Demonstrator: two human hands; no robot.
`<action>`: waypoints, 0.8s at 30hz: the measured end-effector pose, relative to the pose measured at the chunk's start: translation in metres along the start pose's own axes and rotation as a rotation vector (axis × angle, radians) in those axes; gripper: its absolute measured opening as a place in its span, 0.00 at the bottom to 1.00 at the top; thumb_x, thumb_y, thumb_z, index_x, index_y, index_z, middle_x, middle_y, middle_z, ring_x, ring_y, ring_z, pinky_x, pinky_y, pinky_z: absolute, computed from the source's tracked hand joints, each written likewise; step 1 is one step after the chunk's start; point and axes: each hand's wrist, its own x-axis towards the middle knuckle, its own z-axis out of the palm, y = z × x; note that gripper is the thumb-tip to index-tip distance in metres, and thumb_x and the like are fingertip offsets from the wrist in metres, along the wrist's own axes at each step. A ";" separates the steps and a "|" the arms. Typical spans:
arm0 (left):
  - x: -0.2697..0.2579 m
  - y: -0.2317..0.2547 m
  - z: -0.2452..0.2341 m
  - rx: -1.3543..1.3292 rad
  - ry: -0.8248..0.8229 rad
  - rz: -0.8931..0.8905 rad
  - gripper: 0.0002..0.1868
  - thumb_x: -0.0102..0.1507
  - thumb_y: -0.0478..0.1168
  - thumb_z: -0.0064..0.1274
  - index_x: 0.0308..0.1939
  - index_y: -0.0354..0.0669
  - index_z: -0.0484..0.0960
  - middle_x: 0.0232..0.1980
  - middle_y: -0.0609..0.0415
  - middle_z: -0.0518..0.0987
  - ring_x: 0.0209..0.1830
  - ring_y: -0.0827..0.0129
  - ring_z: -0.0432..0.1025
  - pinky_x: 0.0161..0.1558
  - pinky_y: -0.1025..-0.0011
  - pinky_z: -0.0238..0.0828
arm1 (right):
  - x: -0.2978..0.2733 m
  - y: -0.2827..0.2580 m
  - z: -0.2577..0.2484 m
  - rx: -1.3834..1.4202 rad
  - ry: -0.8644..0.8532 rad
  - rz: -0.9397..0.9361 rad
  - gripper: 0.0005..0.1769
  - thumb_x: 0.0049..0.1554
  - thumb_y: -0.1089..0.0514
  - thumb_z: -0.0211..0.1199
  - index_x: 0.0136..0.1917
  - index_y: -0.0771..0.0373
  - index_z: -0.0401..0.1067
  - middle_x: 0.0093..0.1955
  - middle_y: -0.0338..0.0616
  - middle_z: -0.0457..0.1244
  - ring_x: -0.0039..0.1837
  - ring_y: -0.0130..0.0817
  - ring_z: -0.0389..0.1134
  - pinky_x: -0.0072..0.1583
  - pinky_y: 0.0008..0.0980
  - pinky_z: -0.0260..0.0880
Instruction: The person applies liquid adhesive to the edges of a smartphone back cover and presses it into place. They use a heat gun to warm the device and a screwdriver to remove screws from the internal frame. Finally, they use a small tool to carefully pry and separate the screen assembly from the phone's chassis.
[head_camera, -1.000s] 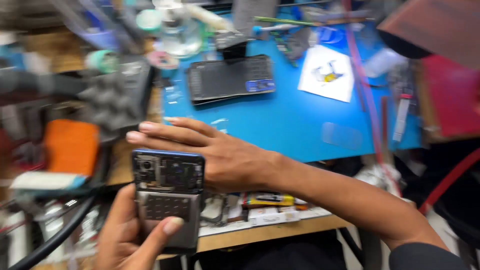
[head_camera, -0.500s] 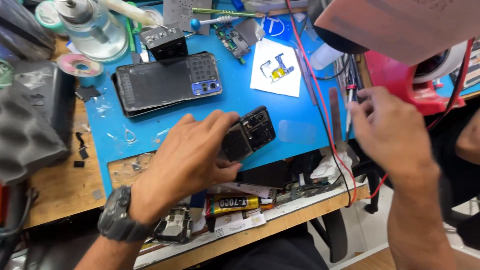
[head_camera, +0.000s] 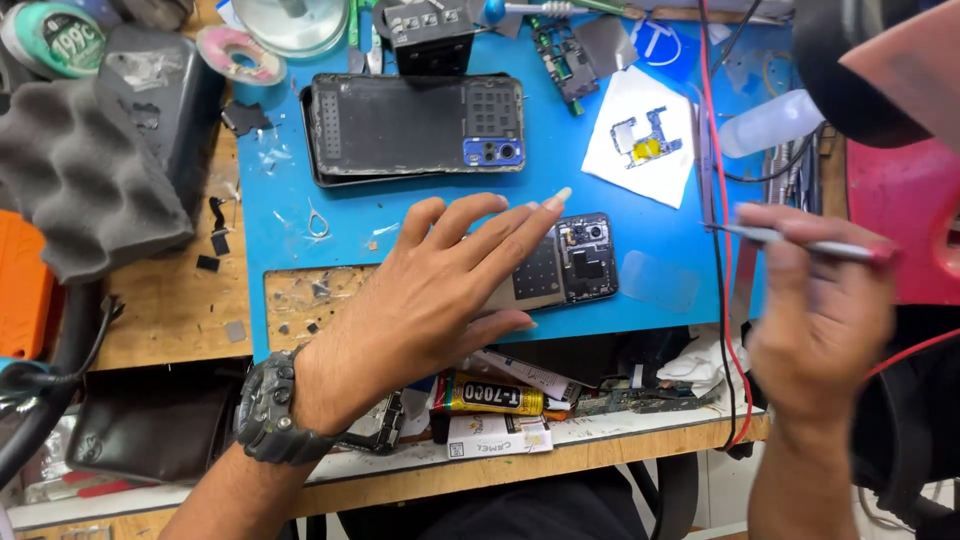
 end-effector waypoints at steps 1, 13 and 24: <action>-0.003 -0.002 0.001 -0.001 0.001 0.000 0.53 0.65 0.57 0.62 0.82 0.45 0.45 0.77 0.53 0.68 0.72 0.55 0.61 0.64 0.54 0.56 | 0.004 -0.001 0.008 -0.001 -0.001 0.000 0.05 0.77 0.73 0.44 0.63 0.69 0.52 0.63 0.72 0.62 0.68 0.59 0.69 0.74 0.47 0.72; -0.019 -0.009 0.001 -0.220 0.039 -0.075 0.55 0.64 0.53 0.66 0.82 0.41 0.43 0.71 0.50 0.74 0.70 0.54 0.62 0.59 0.52 0.52 | 0.003 0.007 0.080 0.214 -0.056 -0.059 0.54 0.73 0.81 0.57 0.85 0.40 0.25 0.60 0.66 0.64 0.54 0.52 0.75 0.67 0.50 0.82; -0.019 -0.010 0.003 -0.313 0.022 -0.113 0.55 0.63 0.52 0.67 0.81 0.44 0.43 0.76 0.55 0.70 0.69 0.55 0.63 0.62 0.48 0.50 | 0.007 0.008 0.087 0.248 -0.081 -0.100 0.48 0.69 0.79 0.61 0.82 0.47 0.35 0.86 0.39 0.35 0.55 0.53 0.74 0.65 0.53 0.85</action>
